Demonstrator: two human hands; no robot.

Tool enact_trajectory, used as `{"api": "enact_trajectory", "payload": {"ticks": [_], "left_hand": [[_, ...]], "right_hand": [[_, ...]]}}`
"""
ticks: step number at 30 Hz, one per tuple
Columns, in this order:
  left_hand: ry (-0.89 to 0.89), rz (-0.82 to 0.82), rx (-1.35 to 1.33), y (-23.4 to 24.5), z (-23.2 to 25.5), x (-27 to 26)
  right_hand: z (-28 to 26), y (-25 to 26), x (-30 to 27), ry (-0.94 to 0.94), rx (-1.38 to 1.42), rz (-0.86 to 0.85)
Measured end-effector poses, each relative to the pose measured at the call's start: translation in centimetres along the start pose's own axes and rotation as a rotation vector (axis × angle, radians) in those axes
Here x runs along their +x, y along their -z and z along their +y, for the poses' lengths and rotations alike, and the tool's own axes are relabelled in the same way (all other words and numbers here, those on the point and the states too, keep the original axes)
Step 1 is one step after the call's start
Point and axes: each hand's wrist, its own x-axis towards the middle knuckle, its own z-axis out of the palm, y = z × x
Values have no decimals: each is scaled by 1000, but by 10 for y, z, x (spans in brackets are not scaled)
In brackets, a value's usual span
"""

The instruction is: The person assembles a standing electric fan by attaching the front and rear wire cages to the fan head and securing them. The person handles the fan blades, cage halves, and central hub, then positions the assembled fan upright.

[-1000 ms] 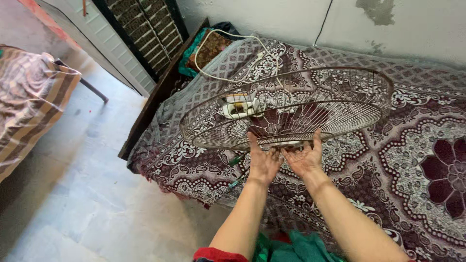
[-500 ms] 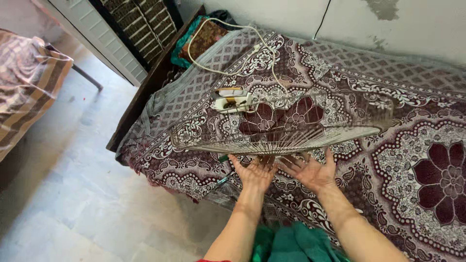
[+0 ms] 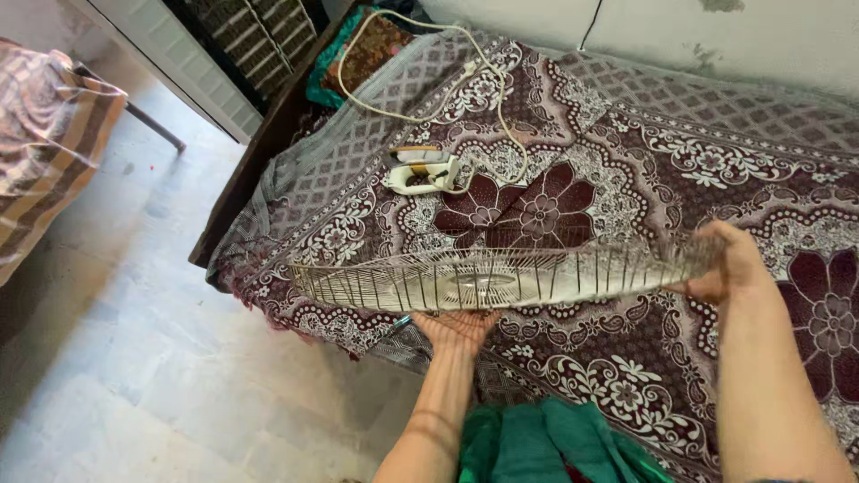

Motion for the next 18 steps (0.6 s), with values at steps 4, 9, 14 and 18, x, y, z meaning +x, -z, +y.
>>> {"api": "enact_trajectory", "payload": {"ticks": [4,9,14,18], "left_hand": [[12,-69,-19,29,-3,20],[86,-171,17,44,-18,46],[161,-222,36,33,-49,77],[220,-260,43,35,-76,126]], "right_hand": [[34,47,15,12,100,-43],[49,120,38,29,-10,-129],[61,176,66,308,-29,-170],[68,147,34,225,-29,-53]]}}
